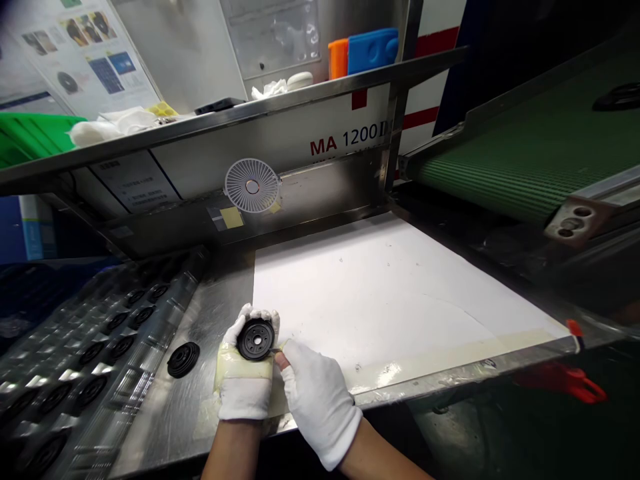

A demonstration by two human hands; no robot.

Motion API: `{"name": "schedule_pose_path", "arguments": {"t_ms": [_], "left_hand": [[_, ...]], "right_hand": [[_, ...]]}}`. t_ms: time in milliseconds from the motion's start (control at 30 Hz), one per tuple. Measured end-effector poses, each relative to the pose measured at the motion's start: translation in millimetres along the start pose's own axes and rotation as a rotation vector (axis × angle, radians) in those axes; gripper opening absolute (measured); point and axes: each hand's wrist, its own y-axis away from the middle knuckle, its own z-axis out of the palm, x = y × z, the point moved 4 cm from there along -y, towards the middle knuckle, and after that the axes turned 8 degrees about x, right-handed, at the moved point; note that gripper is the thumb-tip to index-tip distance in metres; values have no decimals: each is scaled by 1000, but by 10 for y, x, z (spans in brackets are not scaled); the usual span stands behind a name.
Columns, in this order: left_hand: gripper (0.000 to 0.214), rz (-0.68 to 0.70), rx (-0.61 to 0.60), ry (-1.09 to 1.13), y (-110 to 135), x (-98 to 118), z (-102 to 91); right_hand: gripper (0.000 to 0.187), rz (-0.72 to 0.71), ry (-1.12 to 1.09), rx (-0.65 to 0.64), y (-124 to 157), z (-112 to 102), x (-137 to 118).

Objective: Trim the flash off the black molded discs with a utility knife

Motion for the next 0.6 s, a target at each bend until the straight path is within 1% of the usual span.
{"name": "schedule_pose_path", "arguments": {"t_ms": [67,133,233,333,467,533,600], "left_hand": [[8,-6,9,12,11,-19,18],[8,-17,55,29,15,-35,19],[8,-7,105,32,10,-32,11],[9,30,85,15,1,-4,9],[12,20,27,3,-10,13,-2],[14,-9,45,0,-15,20,-22],[17,-44,87,-2,-22,31,-43]], "right_hand": [[25,-9,54,11,-2,2,-5],[22,-29,92,13,1,4,-23],[22,-39,65,-20,3,-7,-38],[27,20,-51,-60,-9,-36,-2],[31,100,-227,-50,-36,-80,66],[32,153,-325,-34,-40,-96,94],[35,232,-459,-25,-32,-106,121]]}}
